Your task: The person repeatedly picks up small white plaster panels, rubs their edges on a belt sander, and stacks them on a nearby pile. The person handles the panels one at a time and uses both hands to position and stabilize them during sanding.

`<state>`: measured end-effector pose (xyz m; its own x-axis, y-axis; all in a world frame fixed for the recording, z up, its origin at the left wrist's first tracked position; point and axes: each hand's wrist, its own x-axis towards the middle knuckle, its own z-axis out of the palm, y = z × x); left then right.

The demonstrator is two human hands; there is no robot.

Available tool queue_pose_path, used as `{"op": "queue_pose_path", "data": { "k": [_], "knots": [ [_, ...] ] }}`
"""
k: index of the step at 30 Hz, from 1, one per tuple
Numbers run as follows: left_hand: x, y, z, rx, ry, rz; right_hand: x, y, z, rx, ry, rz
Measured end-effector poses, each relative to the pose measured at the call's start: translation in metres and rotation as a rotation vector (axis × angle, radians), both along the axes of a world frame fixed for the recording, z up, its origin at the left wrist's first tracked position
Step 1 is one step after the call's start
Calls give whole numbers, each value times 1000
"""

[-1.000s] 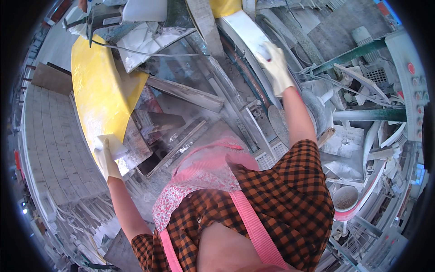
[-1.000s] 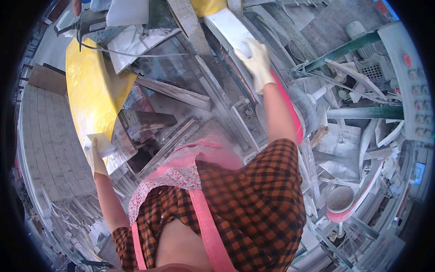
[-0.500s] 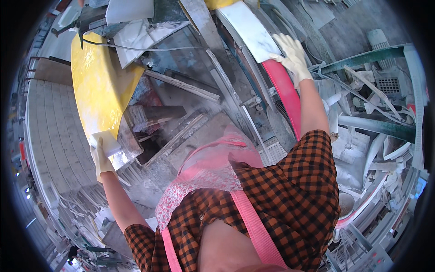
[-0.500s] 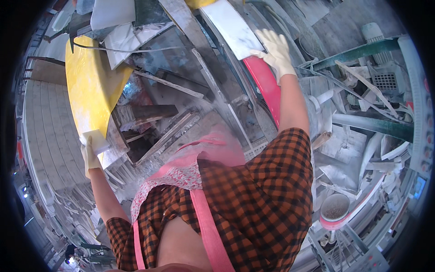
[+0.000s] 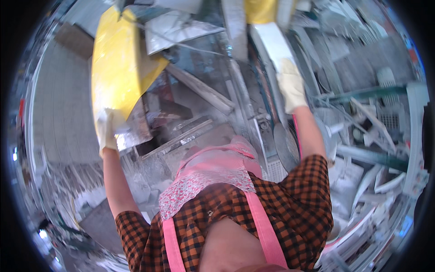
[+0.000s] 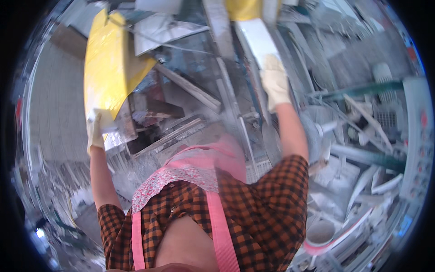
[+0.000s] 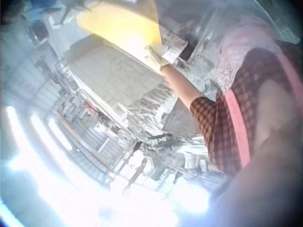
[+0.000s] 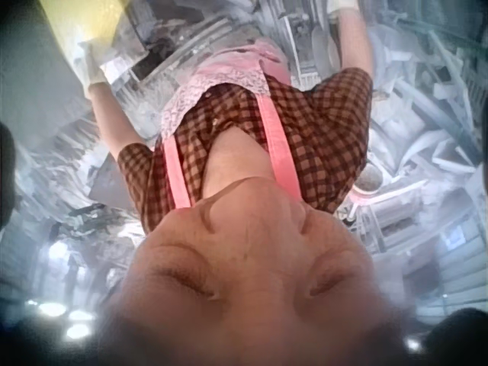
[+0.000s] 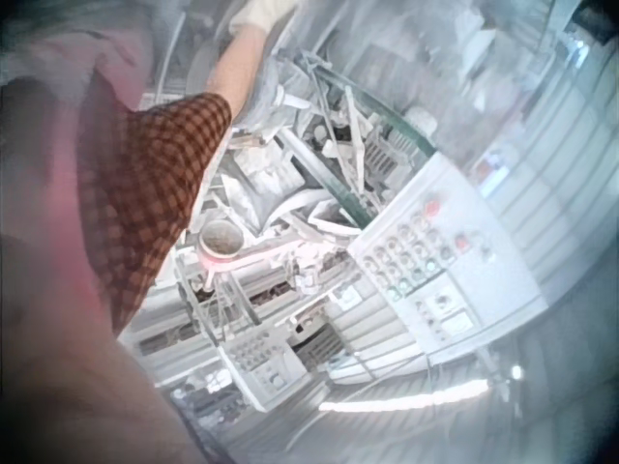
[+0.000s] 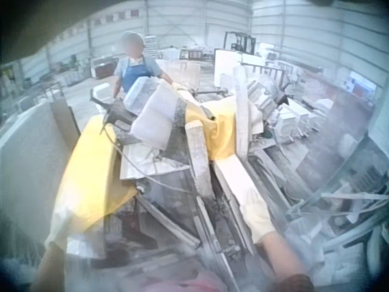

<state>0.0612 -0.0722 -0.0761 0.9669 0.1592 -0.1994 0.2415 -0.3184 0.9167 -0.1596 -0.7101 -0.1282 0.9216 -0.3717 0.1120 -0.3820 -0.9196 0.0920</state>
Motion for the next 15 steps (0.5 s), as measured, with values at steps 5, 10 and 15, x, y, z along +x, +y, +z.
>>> {"op": "queue_pose_path", "data": {
  "k": [5,10,15],
  "knots": [
    [-5,0,-3,270,67,115,47,58,59,768,-464,-24],
    [-16,-12,14,282,72,6,107,254,49,1437,-562,359],
    [-24,-14,25,519,68,44,156,464,48,2081,-372,341]
  ]
}}
